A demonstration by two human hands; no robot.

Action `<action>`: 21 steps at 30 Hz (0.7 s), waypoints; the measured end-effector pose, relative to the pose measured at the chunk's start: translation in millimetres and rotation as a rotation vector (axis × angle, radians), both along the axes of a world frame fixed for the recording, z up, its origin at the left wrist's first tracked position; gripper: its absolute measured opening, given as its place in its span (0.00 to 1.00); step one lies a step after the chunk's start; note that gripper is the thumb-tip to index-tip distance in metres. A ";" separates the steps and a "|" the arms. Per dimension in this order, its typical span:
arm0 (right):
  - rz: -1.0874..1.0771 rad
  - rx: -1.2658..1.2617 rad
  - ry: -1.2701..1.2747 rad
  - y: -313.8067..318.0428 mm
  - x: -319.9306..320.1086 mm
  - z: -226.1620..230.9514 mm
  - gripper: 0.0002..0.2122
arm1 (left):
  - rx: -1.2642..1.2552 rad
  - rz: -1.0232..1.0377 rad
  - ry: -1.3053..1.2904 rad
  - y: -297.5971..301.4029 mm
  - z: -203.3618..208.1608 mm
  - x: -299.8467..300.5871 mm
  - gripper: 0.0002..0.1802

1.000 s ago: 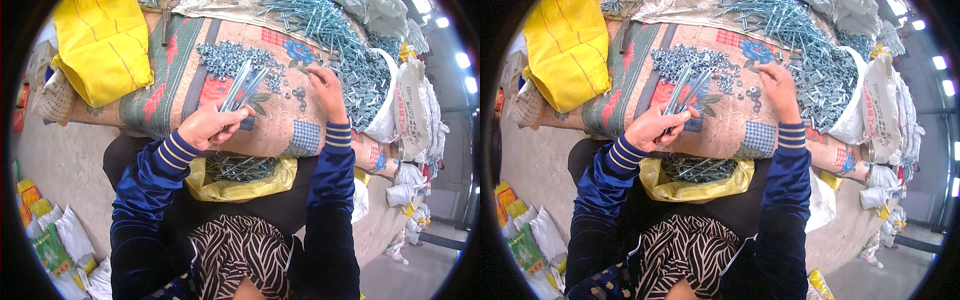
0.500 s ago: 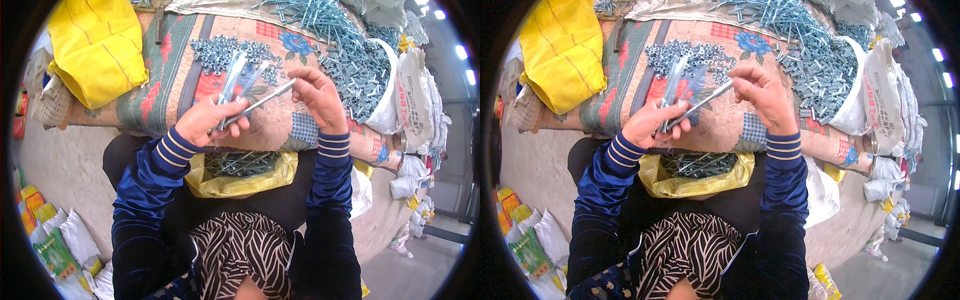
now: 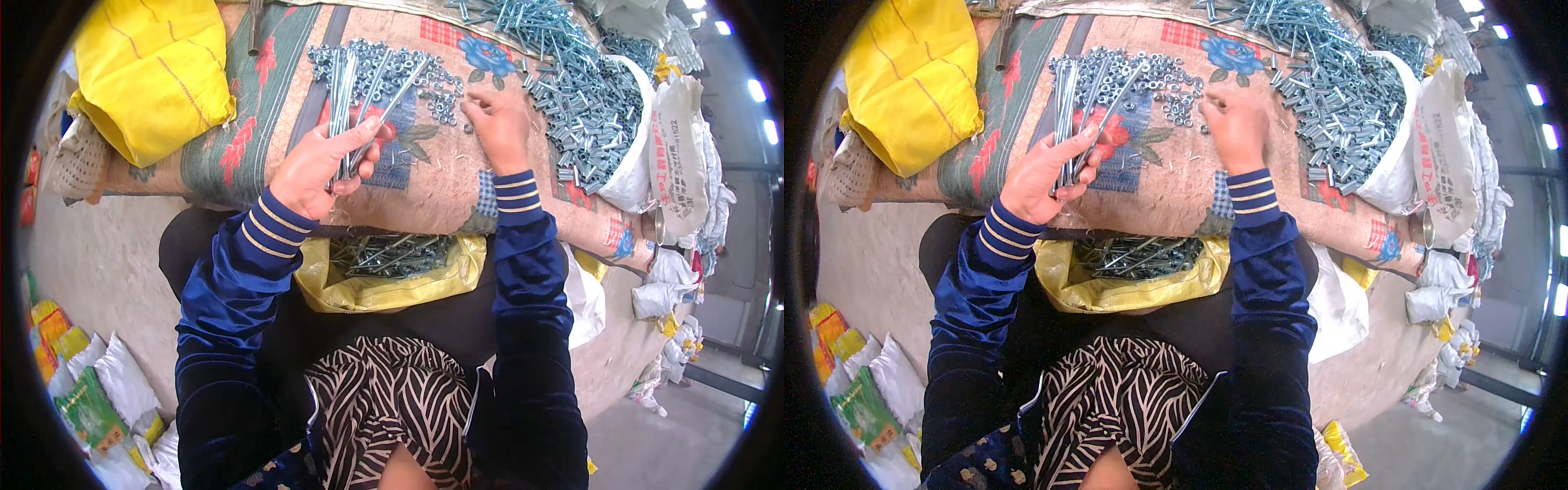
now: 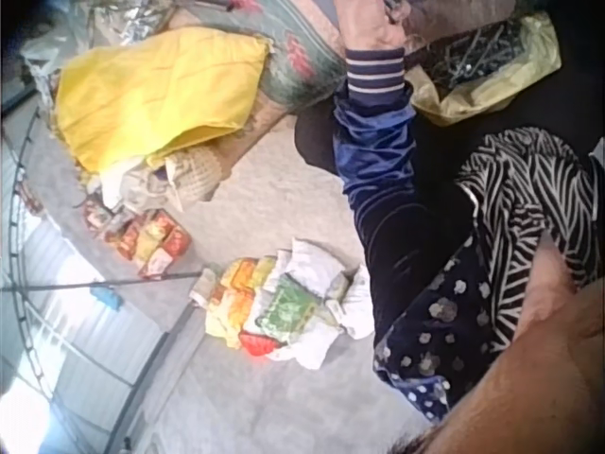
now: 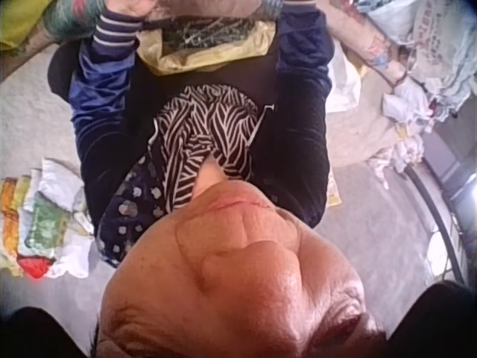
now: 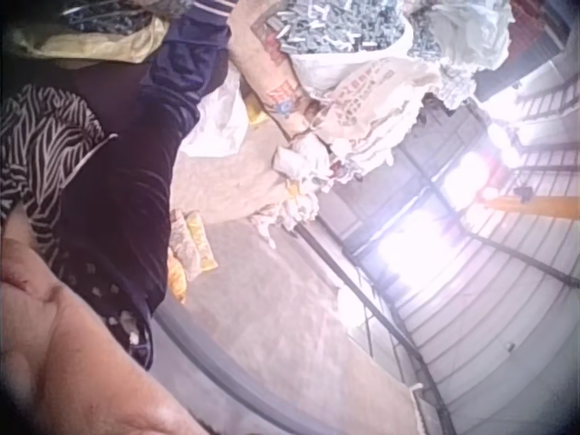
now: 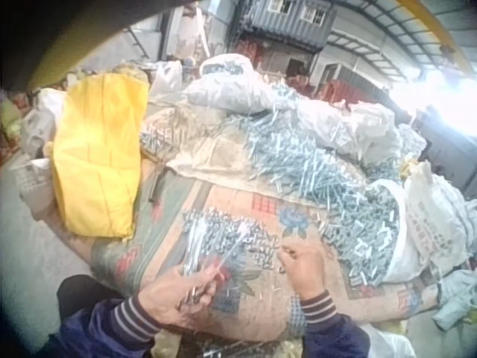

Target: Assembling washers onto long metal bolts.

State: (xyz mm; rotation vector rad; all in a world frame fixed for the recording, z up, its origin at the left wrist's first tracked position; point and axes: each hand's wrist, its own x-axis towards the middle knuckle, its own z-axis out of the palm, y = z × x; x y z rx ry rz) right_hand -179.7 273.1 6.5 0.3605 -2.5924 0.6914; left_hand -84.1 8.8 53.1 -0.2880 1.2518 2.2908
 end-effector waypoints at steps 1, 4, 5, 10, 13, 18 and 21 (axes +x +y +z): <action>-0.052 -0.034 -0.120 -6.0 1.0 -5.2 0.08 | 0.023 -0.001 0.005 -2.1 -2.6 0.2 0.14; -0.098 0.199 -0.053 -7.5 0.9 4.9 0.08 | 0.016 0.012 0.022 -6.0 -0.3 2.7 0.13; -0.093 0.200 -0.054 -4.0 -2.6 2.7 0.08 | 0.016 0.017 0.019 -7.6 0.0 3.6 0.13; 0.038 -0.374 -0.307 -8.9 -14.4 13.5 0.06 | -0.010 0.010 0.009 -9.9 1.5 2.4 0.13; 0.206 -0.041 0.007 -7.8 -23.5 -4.4 0.06 | 0.007 0.016 0.004 -8.1 -1.1 1.4 0.13; 0.062 0.122 -0.045 -6.4 -18.5 -0.5 0.05 | -0.008 0.009 0.011 -10.2 -1.9 -0.4 0.13; -0.018 0.110 -0.073 -4.8 -14.1 0.8 0.04 | -0.014 0.009 0.017 -9.5 -1.9 1.3 0.13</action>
